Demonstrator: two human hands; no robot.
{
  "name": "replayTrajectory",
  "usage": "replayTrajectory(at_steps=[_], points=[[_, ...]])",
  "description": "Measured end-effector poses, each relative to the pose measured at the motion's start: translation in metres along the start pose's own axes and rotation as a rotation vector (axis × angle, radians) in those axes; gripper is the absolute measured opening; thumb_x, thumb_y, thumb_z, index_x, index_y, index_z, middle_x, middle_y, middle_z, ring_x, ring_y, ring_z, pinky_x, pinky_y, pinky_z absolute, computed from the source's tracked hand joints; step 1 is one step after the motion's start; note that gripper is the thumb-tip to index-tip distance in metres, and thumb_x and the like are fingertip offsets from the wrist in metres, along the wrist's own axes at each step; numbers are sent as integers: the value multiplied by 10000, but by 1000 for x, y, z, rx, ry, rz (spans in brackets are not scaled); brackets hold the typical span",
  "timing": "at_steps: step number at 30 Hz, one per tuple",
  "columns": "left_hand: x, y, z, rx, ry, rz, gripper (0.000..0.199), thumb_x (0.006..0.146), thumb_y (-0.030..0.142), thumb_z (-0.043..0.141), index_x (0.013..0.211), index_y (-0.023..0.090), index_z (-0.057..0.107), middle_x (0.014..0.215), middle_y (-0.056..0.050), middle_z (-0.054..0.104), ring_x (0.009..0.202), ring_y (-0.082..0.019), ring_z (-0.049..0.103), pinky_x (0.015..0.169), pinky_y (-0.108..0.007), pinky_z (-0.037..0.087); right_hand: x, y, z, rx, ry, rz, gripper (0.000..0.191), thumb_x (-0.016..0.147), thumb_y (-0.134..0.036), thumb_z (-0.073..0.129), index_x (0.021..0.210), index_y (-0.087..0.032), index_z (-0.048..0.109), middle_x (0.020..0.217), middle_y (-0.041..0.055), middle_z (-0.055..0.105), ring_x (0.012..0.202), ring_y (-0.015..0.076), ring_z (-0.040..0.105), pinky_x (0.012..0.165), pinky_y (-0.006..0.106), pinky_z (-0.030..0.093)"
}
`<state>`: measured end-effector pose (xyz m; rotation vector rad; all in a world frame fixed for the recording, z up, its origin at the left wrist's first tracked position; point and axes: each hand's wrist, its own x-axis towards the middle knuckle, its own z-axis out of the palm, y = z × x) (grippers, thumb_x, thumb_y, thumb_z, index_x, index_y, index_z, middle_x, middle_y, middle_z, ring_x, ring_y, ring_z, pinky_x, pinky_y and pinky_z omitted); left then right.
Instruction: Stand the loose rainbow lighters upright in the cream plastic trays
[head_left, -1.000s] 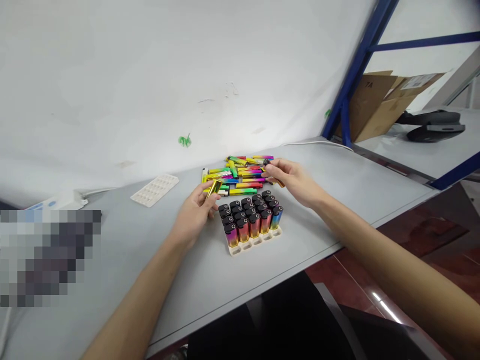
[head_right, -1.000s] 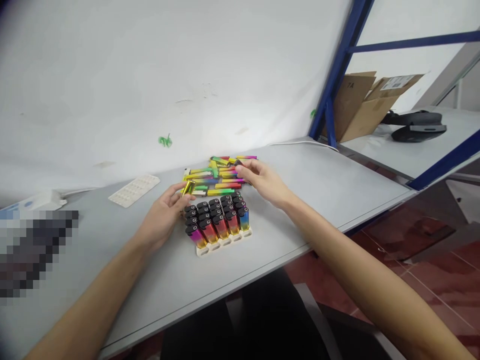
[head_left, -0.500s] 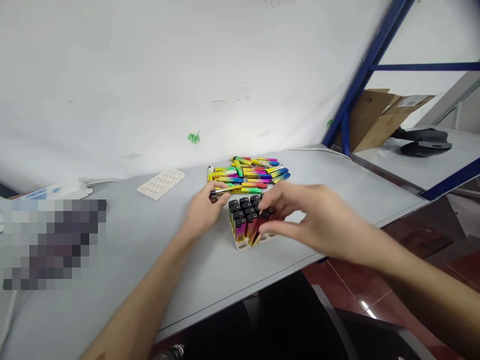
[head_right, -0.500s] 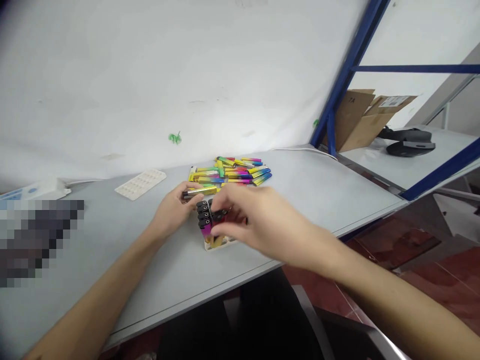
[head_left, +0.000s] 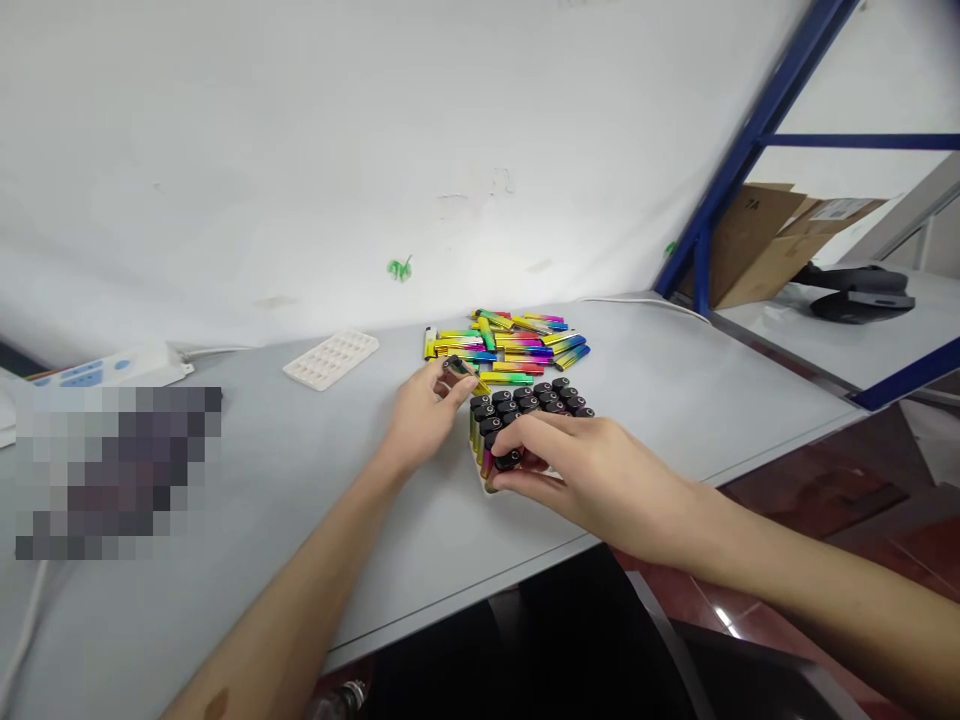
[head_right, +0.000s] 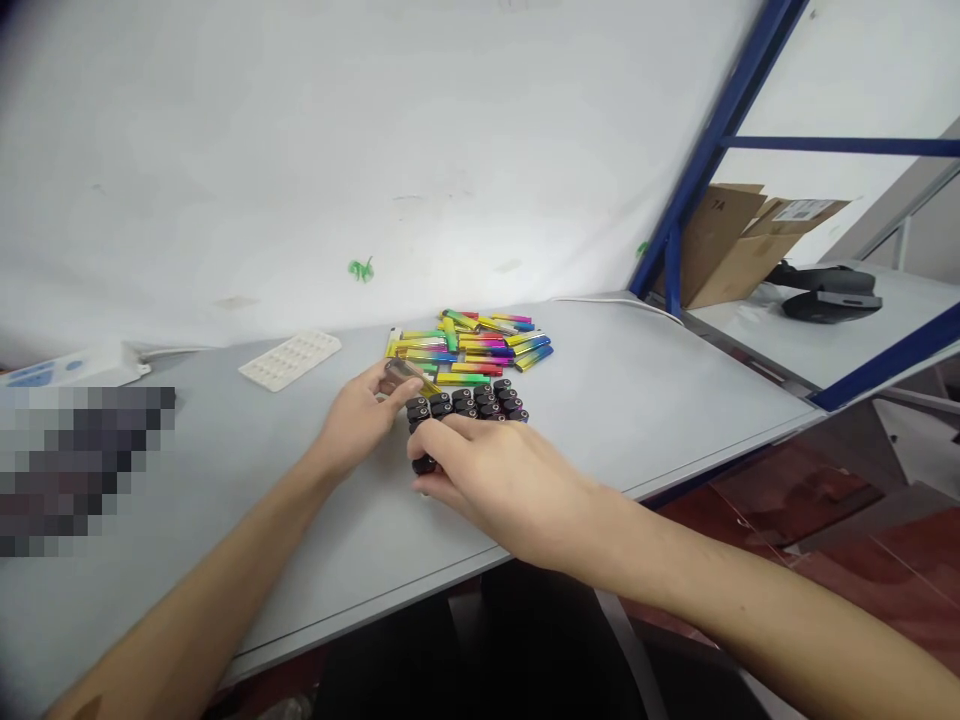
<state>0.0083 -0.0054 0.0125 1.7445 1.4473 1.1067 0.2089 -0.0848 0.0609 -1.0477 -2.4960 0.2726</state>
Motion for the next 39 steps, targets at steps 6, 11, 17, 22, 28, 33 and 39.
replayTrajectory(at_steps=[6, 11, 17, 22, 28, 33, 39], points=[[1, -4, 2, -81, -28, 31, 237, 950, 419, 506, 1077, 228, 565, 1150, -65, 709, 1044, -226, 650, 860, -347, 501, 3, -3, -1, -67, 3, -63, 144, 975, -317, 593, 1037, -232, 692, 887, 37, 686, 687, 143, 626, 611, 263, 448], [1, -3, 2, -55, -43, 34, 228, 948, 410, 512, 1093, 242, 564, 1111, -46, 715, 1009, -225, 659, 859, -350, 495, 5, -6, -5, -206, 62, -86, 263, 993, -346, 543, 920, -247, 775, 819, 35, 618, 593, 117, 532, 534, 268, 359], [-3, 6, 1, -62, -47, 31, 253, 937, 446, 524, 1046, 233, 608, 984, -23, 691, 889, -197, 631, 766, -305, 500, 26, 2, -20, -113, 194, -58, 262, 986, -339, 540, 932, -212, 762, 776, 46, 638, 691, 160, 583, 629, 291, 398], [0, 2, 3, -268, -86, 18, 257, 903, 378, 578, 1094, 220, 641, 1054, -34, 709, 973, -205, 650, 893, -347, 520, 76, 43, -24, 34, 217, 39, 242, 930, -359, 603, 1061, -195, 723, 944, 68, 684, 823, 191, 619, 748, 316, 436], [3, -1, 3, -187, -58, 11, 380, 868, 272, 625, 1245, 244, 651, 1272, -47, 690, 1115, -236, 655, 1019, -390, 487, 112, 81, -7, 378, 20, -24, 196, 888, -386, 654, 924, -194, 664, 935, 48, 682, 873, 189, 620, 794, 342, 471], [4, -4, 4, 20, 64, 83, 418, 911, 264, 555, 1327, 234, 588, 1374, -75, 616, 1185, -240, 621, 1039, -423, 499, 102, 98, -1, 855, 334, 200, 269, 941, -502, 572, 955, -237, 529, 820, 7, 626, 757, 144, 616, 744, 320, 516], [7, -18, 4, 452, -85, 252, 536, 850, 151, 492, 1380, 203, 557, 1499, -104, 501, 1437, -326, 393, 1183, -535, 350, 74, 134, 4, 1089, 490, 406, 283, 918, -536, 563, 989, -267, 513, 630, -76, 440, 436, 81, 334, 401, 223, 274]])
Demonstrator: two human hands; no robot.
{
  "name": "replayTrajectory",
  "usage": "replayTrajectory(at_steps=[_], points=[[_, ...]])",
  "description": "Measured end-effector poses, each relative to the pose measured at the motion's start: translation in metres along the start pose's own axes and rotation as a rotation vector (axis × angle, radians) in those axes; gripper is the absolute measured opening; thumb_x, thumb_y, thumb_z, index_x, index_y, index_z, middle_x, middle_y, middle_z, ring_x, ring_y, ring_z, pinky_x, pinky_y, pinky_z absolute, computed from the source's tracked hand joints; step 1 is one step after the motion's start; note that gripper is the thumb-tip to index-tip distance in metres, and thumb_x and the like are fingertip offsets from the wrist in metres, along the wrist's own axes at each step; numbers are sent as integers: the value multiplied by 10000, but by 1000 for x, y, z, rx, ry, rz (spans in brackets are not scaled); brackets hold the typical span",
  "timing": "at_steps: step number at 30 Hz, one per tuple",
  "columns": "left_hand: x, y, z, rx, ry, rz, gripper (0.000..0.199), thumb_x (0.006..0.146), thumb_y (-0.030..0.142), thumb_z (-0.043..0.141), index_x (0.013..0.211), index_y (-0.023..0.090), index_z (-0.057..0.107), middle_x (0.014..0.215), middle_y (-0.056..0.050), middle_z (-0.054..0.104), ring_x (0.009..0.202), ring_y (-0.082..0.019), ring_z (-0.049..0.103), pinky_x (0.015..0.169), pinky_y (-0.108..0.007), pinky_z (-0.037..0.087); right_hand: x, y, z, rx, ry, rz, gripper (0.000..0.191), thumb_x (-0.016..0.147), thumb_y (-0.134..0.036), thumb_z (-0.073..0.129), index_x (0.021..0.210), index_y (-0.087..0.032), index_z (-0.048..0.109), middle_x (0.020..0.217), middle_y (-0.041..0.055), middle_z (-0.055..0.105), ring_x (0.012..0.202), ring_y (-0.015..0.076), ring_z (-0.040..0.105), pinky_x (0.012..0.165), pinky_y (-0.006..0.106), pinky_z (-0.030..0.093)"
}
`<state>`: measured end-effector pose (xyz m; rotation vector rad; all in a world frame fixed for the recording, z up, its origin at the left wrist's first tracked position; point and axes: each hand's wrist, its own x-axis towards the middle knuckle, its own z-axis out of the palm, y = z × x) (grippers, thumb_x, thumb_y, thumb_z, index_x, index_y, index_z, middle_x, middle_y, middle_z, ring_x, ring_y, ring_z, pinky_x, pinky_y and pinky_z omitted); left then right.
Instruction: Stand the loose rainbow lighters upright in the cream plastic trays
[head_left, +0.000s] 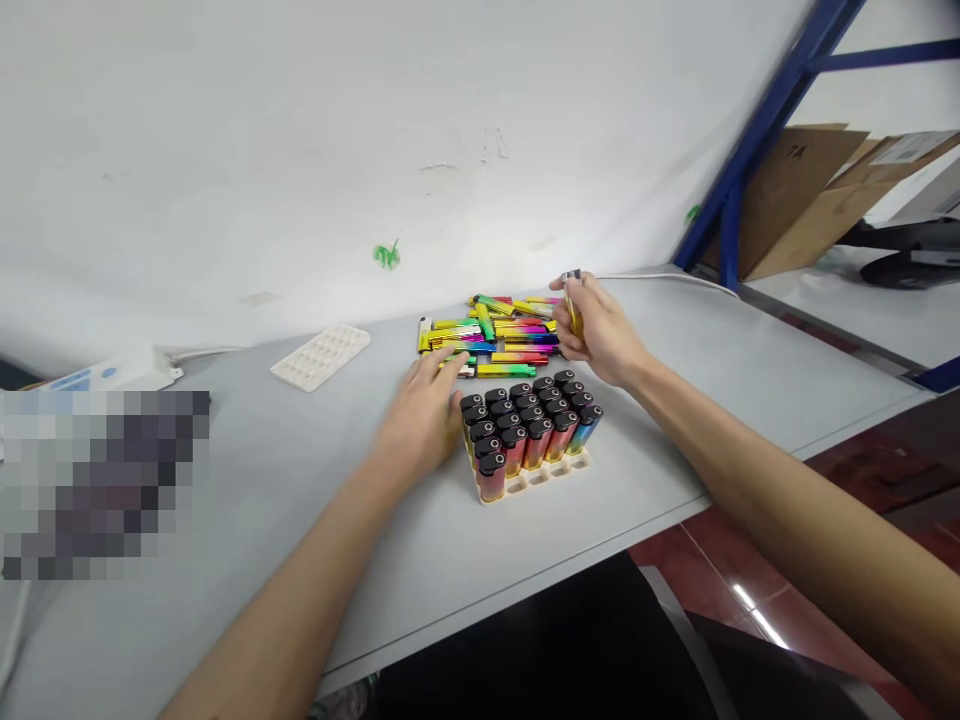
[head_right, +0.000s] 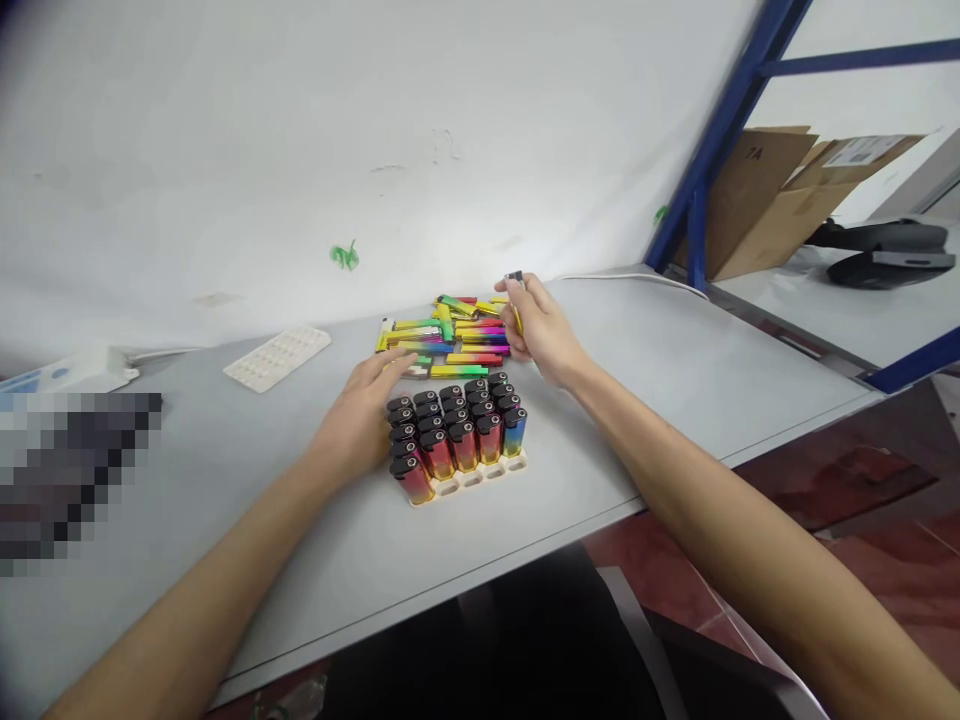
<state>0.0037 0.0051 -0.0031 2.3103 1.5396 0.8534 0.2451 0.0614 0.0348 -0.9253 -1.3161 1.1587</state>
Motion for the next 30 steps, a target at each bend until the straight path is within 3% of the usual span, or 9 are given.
replayTrajectory(at_steps=[3, 8, 11, 20, 30], points=[[0, -6, 1, 54, -77, -17, 616, 788, 130, 512, 1402, 164, 544, 1562, -132, 431, 1484, -373, 317, 1206, -571, 298, 0, 7, -10, 68, 31, 78, 327, 920, -552, 517, 861, -231, 521, 551, -76, 406, 404, 75, 238, 396, 232, 164], [-1, -14, 2, 30, -99, -31, 631, 726, 140, 555, 1353, 197, 593, 1549, -130, 461, 1464, -380, 360, 1207, -566, 305, 2, 14, -10, 155, 7, 180, 542, 880, -727, 443, 721, -217, 531, 492, -70, 337, 409, 88, 237, 396, 247, 150], [-2, -17, 2, -7, -72, -38, 623, 720, 161, 568, 1338, 230, 606, 1534, -110, 484, 1457, -361, 379, 1215, -545, 307, 3, 18, -9, 213, 26, 235, 622, 866, -786, 400, 612, -221, 454, 466, -66, 308, 399, 85, 224, 392, 248, 136], [-2, -17, -3, 65, -131, -41, 598, 776, 178, 554, 1373, 154, 553, 1555, -179, 436, 1483, -355, 336, 1215, -544, 308, 5, 22, -7, 184, 95, 290, 510, 963, -492, 364, 528, -231, 318, 393, -77, 214, 346, 66, 111, 376, 247, 63], [-3, -14, -3, 46, -130, -80, 624, 757, 165, 565, 1381, 183, 552, 1559, -143, 443, 1491, -337, 330, 1224, -524, 303, 5, 22, -6, 180, 137, 275, 555, 962, -570, 388, 528, -228, 335, 392, -81, 219, 344, 62, 131, 374, 241, 80]])
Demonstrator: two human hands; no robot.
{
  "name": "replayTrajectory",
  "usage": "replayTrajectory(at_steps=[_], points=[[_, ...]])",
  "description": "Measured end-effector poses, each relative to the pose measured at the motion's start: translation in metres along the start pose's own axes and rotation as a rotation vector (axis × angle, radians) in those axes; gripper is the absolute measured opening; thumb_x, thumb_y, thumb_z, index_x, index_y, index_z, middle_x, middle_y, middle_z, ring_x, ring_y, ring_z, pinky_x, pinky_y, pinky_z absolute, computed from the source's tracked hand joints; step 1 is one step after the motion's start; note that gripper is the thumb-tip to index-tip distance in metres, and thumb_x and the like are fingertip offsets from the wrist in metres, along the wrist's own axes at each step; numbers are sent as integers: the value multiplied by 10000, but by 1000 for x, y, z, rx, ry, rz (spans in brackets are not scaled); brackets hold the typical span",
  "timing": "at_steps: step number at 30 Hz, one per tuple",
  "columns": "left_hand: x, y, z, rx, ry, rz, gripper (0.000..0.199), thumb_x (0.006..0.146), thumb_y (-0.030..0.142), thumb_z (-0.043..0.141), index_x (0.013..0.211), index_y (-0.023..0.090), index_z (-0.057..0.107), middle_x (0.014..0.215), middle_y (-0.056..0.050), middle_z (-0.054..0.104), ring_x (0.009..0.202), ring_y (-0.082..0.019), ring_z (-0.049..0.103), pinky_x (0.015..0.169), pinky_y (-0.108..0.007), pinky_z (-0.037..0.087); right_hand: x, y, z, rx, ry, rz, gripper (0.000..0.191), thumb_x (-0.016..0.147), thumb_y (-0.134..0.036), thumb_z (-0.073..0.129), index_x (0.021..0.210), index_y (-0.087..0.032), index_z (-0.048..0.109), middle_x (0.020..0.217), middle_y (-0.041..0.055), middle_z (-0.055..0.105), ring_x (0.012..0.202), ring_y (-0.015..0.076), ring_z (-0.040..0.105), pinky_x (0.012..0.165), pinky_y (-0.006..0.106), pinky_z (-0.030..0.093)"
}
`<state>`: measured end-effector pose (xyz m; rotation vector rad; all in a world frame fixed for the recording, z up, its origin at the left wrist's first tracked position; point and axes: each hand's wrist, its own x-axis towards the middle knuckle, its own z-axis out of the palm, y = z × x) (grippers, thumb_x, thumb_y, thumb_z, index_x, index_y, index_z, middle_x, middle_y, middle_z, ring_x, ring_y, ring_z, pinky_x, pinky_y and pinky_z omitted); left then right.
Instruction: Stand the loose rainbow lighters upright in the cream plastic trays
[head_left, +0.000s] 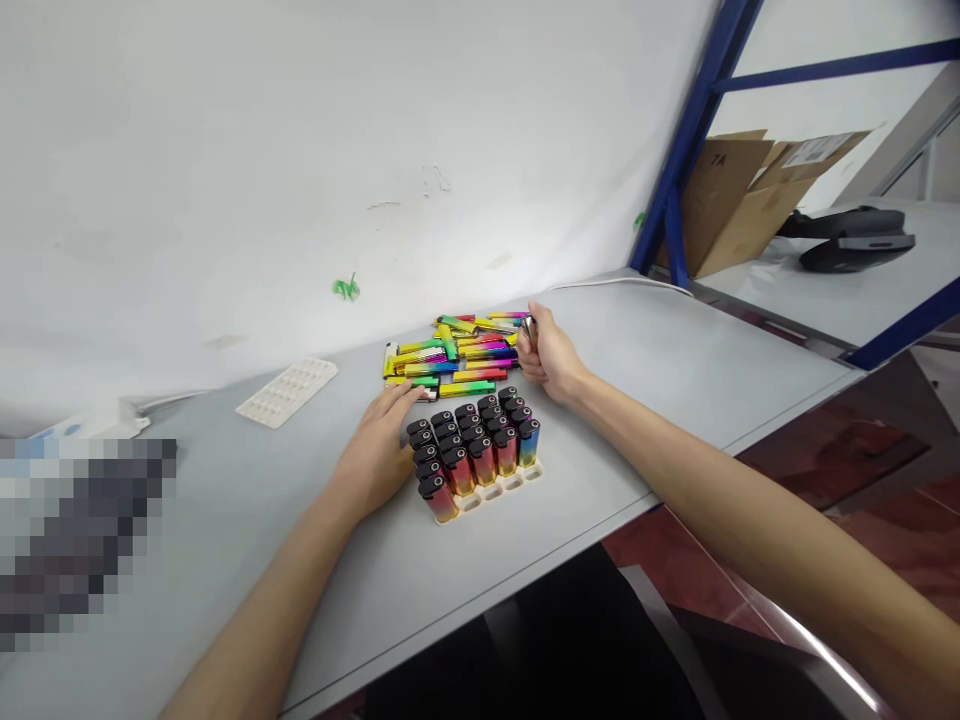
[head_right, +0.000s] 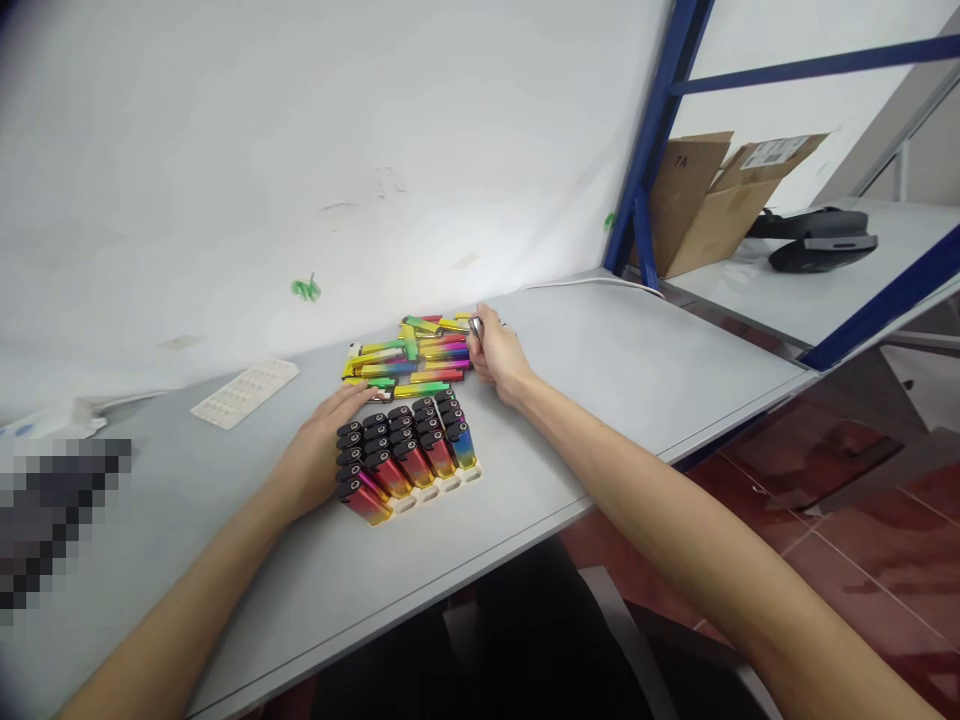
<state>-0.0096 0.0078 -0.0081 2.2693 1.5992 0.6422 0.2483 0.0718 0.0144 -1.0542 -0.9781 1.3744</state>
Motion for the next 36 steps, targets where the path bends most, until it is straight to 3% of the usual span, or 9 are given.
replayTrajectory(at_steps=[6, 10, 16, 18, 21, 25, 28, 32, 36], points=[[0, 6, -3, 104, -55, -11, 623, 799, 142, 511, 1421, 101, 505, 1586, -166, 394, 1494, -318, 321, 1237, -486, 297, 1, 1, -1, -9, -24, -4, 525, 968, -506, 367, 525, -227, 326, 392, -80, 215, 339, 60, 112, 374, 246, 67], [-1, 8, -4, 162, -62, 8, 606, 813, 130, 492, 1419, 108, 495, 1588, -154, 392, 1492, -303, 331, 1231, -477, 319, 2, 2, -3, 3, -5, -13, 502, 978, -460, 327, 532, -230, 326, 396, -76, 221, 349, 68, 109, 372, 246, 72], [-1, 4, -2, 178, -36, 39, 594, 811, 146, 511, 1405, 157, 509, 1571, -130, 425, 1482, -297, 358, 1220, -480, 346, 5, 0, -6, 51, 77, -40, 533, 980, -580, 322, 626, -209, 468, 477, -64, 303, 387, 77, 220, 398, 240, 148], [-2, 5, -1, 175, -34, 43, 599, 808, 139, 514, 1407, 159, 507, 1570, -131, 426, 1482, -298, 358, 1220, -482, 347, 7, 0, -7, 16, 117, -103, 503, 982, -578, 343, 721, -199, 546, 549, -46, 385, 423, 86, 314, 423, 245, 235], [-2, 6, -2, 159, -52, 45, 606, 807, 130, 515, 1411, 156, 499, 1576, -132, 417, 1492, -290, 343, 1225, -471, 344, 9, 0, -12, -168, 188, -266, 363, 935, -528, 525, 799, -196, 580, 686, -10, 519, 553, 105, 471, 535, 260, 370], [-2, 9, -2, 137, -75, 16, 607, 797, 115, 516, 1403, 135, 501, 1596, -140, 383, 1504, -285, 322, 1236, -455, 330, 3, -6, -22, -429, 258, -480, 227, 834, -403, 698, 834, -192, 616, 801, 12, 609, 718, 133, 537, 666, 279, 421], [-2, 10, -2, 129, -72, 21, 618, 786, 99, 522, 1403, 119, 500, 1594, -151, 379, 1499, -290, 333, 1236, -445, 333, -17, -20, -29, -539, 254, -546, 229, 828, -407, 714, 805, -193, 634, 781, 8, 617, 696, 135, 526, 647, 291, 423], [-2, 10, -1, 121, -69, 49, 621, 782, 88, 517, 1401, 132, 497, 1588, -144, 390, 1493, -285, 344, 1231, -463, 341, -67, -53, -27, -502, 138, -669, 179, 850, -367, 729, 867, -212, 640, 721, -13, 601, 654, 134, 567, 629, 299, 468], [-2, 8, 1, 124, -66, 69, 586, 802, 117, 525, 1388, 133, 500, 1579, -157, 402, 1497, -297, 332, 1227, -502, 336, -125, -74, -9, -560, -72, -709, 232, 820, -315, 784, 985, -228, 646, 798, -4, 665, 685, 151, 640, 653, 304, 546]])
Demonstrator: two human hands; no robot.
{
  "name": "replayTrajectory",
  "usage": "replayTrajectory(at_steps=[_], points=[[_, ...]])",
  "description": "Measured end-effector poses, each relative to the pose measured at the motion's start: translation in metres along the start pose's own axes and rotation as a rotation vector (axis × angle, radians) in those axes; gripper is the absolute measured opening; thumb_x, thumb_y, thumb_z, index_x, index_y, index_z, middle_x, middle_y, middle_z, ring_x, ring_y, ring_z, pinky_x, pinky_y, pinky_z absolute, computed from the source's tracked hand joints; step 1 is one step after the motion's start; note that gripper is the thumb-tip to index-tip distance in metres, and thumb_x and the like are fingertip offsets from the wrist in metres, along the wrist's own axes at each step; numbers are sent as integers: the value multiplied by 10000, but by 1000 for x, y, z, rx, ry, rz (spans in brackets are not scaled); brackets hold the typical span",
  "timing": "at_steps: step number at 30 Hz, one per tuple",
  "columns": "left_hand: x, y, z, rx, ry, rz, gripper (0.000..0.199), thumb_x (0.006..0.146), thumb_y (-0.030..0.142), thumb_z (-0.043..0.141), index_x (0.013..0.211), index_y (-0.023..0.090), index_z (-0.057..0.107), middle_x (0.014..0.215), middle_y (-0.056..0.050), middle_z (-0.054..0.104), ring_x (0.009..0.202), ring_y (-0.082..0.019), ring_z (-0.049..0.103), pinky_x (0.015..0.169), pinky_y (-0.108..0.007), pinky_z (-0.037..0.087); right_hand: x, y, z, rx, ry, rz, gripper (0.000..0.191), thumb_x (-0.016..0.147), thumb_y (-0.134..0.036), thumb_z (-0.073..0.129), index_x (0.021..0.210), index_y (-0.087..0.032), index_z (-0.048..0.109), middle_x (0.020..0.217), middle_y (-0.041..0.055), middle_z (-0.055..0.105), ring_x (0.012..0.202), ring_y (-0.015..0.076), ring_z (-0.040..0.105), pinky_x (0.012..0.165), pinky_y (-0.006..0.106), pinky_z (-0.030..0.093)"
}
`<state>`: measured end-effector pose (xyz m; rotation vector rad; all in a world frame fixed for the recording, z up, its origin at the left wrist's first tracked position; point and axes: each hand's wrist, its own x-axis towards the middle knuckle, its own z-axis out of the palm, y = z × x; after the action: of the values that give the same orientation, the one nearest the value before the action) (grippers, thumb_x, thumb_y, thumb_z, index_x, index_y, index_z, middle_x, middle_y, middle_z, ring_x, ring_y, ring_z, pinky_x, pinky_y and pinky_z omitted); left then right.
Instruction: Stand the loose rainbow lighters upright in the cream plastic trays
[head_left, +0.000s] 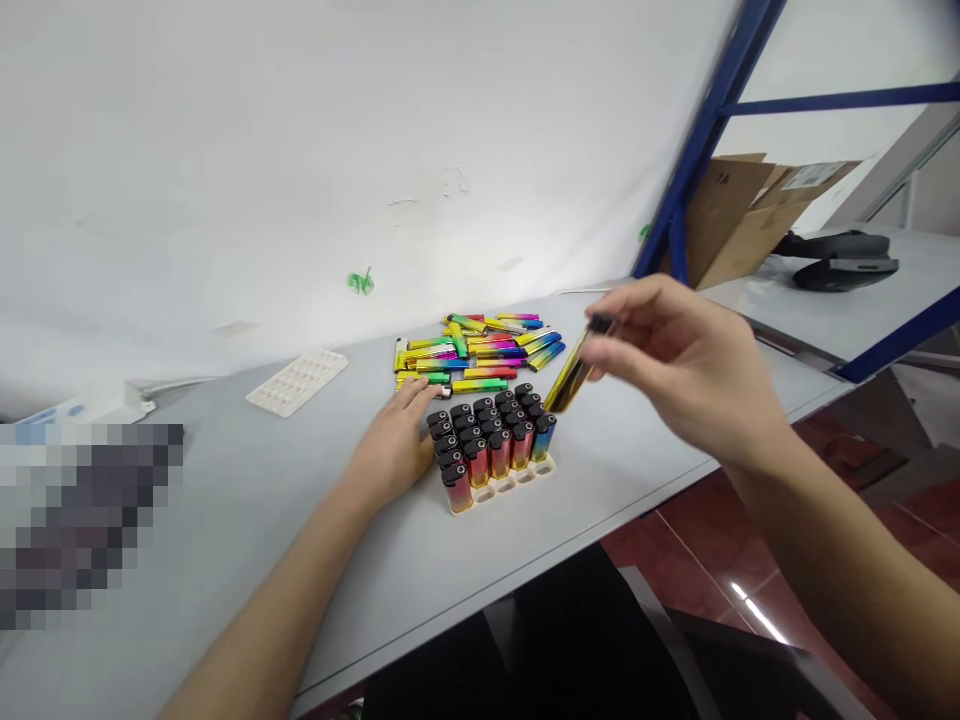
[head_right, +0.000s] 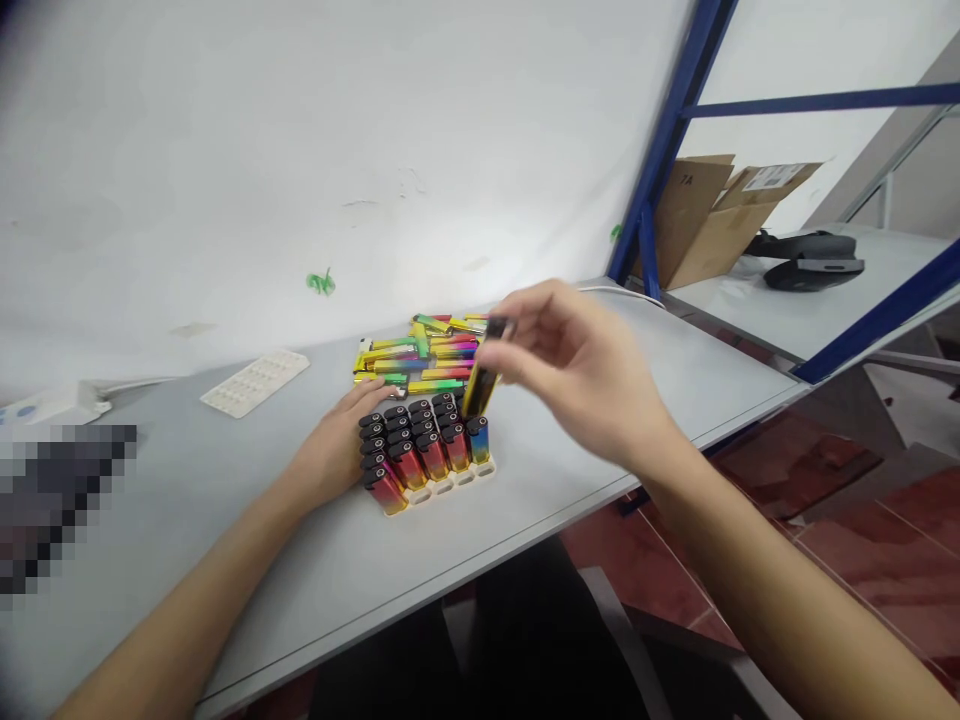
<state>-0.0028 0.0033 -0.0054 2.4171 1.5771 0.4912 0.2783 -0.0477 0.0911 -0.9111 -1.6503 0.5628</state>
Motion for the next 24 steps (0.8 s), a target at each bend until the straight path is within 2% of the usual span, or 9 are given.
replayTrajectory(at_steps=[3, 8, 12, 17, 21, 24], points=[[0, -3, 2, 2, 18, 25, 552, 826, 150, 526, 1378, 153, 506, 1555, -151, 437, 1494, -298, 336, 1214, -519, 349, -23, -18, 15, -145, -225, -60, 243, 827, -301, 789, 1010, -224, 650, 920, 18, 721, 743, 150, 678, 666, 277, 564], [-2, -5, 3, -8, 16, 18, 545, 862, 213, 530, 1401, 149, 492, 1568, -154, 419, 1494, -303, 334, 1226, -515, 321, -50, -6, 51, -428, -420, -130, 211, 888, -244, 726, 1065, -227, 614, 930, 2, 738, 766, 146, 703, 659, 260, 547], [-2, -3, 2, -1, 14, 9, 560, 849, 186, 526, 1407, 143, 502, 1579, -161, 404, 1484, -314, 352, 1222, -512, 328, -58, 1, 62, -569, -401, -196, 195, 927, -273, 680, 1097, -222, 597, 936, 6, 745, 742, 148, 708, 609, 253, 502], [0, -2, 4, 22, 5, 1, 588, 860, 188, 520, 1443, 133, 474, 1588, -167, 390, 1487, -319, 343, 1222, -511, 324, -55, -2, 61, -746, -376, -297, 90, 948, -318, 645, 976, -233, 646, 808, -8, 716, 674, 152, 667, 554, 272, 407], [0, -4, 6, 19, 21, 14, 573, 863, 191, 520, 1433, 151, 483, 1585, -160, 396, 1481, -318, 353, 1213, -519, 337, -54, -4, 63, -844, -409, -325, 161, 977, -354, 581, 934, -252, 697, 771, 11, 693, 604, 147, 620, 495, 295, 335], [-1, -4, 7, 1, 35, 12, 565, 848, 189, 542, 1412, 179, 502, 1574, -140, 417, 1472, -308, 370, 1210, -513, 345, -54, -6, 64, -824, -384, -338, 262, 999, -402, 523, 920, -260, 728, 757, 22, 696, 573, 142, 603, 494, 301, 346]])
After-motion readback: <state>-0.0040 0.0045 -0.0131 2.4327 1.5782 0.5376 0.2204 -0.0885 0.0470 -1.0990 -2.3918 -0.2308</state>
